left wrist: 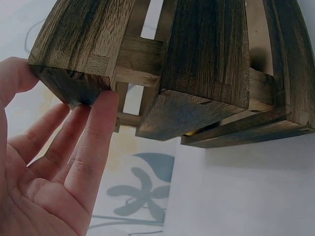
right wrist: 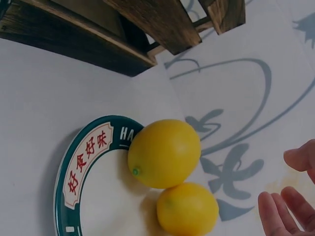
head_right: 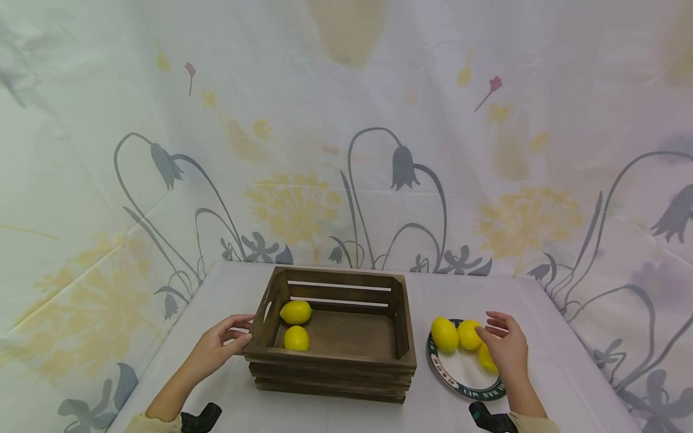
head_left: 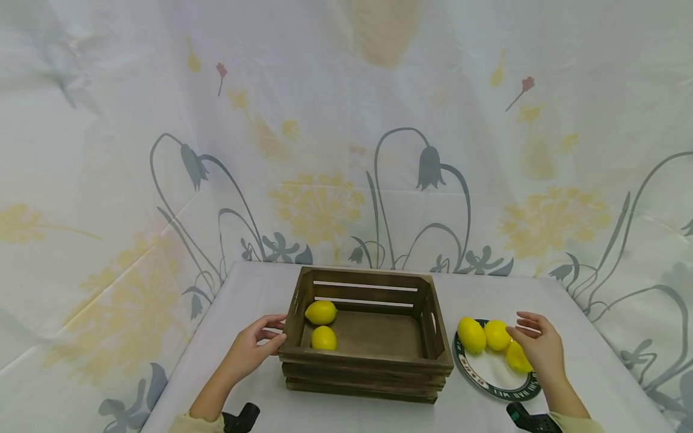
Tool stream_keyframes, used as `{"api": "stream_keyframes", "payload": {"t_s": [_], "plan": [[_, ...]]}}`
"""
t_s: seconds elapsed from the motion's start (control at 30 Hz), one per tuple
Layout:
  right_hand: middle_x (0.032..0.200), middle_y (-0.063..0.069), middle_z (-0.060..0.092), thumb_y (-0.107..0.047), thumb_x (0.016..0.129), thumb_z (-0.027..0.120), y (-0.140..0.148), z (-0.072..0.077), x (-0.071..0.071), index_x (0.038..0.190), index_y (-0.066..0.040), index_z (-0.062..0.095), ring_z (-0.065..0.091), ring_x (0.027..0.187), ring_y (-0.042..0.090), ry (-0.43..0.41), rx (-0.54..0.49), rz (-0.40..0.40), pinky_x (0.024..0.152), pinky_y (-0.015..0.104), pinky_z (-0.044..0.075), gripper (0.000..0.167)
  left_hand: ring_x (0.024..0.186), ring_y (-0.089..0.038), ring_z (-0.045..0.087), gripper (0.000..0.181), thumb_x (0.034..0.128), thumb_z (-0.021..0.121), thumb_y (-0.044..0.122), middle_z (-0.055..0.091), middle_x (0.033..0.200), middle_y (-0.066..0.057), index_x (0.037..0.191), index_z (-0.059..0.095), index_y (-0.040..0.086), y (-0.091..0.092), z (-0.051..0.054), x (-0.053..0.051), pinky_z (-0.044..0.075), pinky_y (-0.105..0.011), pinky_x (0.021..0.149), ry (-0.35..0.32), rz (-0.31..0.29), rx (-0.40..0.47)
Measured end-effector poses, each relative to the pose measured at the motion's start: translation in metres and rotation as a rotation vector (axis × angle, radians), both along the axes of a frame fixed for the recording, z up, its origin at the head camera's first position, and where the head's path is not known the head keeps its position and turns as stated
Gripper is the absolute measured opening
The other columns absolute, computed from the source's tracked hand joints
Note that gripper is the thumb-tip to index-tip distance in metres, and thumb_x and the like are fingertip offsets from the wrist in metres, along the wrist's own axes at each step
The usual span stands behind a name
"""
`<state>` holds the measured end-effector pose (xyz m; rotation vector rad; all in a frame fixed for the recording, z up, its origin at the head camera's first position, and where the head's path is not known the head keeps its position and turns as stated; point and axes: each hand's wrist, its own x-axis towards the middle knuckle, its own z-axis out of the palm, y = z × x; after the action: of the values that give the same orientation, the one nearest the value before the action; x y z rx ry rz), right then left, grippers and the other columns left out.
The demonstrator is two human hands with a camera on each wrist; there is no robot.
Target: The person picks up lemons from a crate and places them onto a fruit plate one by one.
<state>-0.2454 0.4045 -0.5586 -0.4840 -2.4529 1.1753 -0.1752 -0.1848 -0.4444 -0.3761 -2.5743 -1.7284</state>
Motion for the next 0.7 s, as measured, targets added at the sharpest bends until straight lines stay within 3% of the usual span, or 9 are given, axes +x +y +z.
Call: {"api": "stream_keyframes", "payload": {"t_s": [0.53,0.63,0.7], "plan": [[0.116,0.002,0.052,-0.045,0.083,0.066,-0.006,-0.015,-0.041,0.128,-0.022,0.052,0.054,0.097,0.015,0.118,-0.065,0.089,0.071,0.012,0.047,0.053,0.093,-0.028,0.061,0.041,0.0887,0.064,0.016,0.058,0.111,-0.017,0.125,0.054,0.001,0.0,0.0,0.001,0.053,-0.025,0.065,-0.003,0.004,0.01],[0.114,0.0,0.053,-0.043,0.082,0.068,-0.014,-0.005,-0.042,0.126,-0.021,0.053,0.054,0.095,0.011,0.128,-0.094,0.106,0.07,0.011,0.047,0.051,0.093,-0.028,0.061,0.041,0.0887,0.064,0.015,0.058,0.111,-0.017,0.125,0.054,0.001,0.001,0.001,0.001,0.054,-0.025,0.065,-0.006,0.002,0.015],[0.113,0.003,0.053,-0.039,0.083,0.069,-0.028,0.017,-0.033,0.126,-0.017,0.053,0.054,0.094,0.011,0.123,-0.137,0.13,0.068,0.011,0.047,0.051,0.093,-0.028,0.061,0.041,0.0887,0.064,0.015,0.058,0.111,-0.017,0.125,0.054,0.001,0.001,0.001,0.001,0.054,-0.025,0.065,-0.007,0.002,0.014]]}}
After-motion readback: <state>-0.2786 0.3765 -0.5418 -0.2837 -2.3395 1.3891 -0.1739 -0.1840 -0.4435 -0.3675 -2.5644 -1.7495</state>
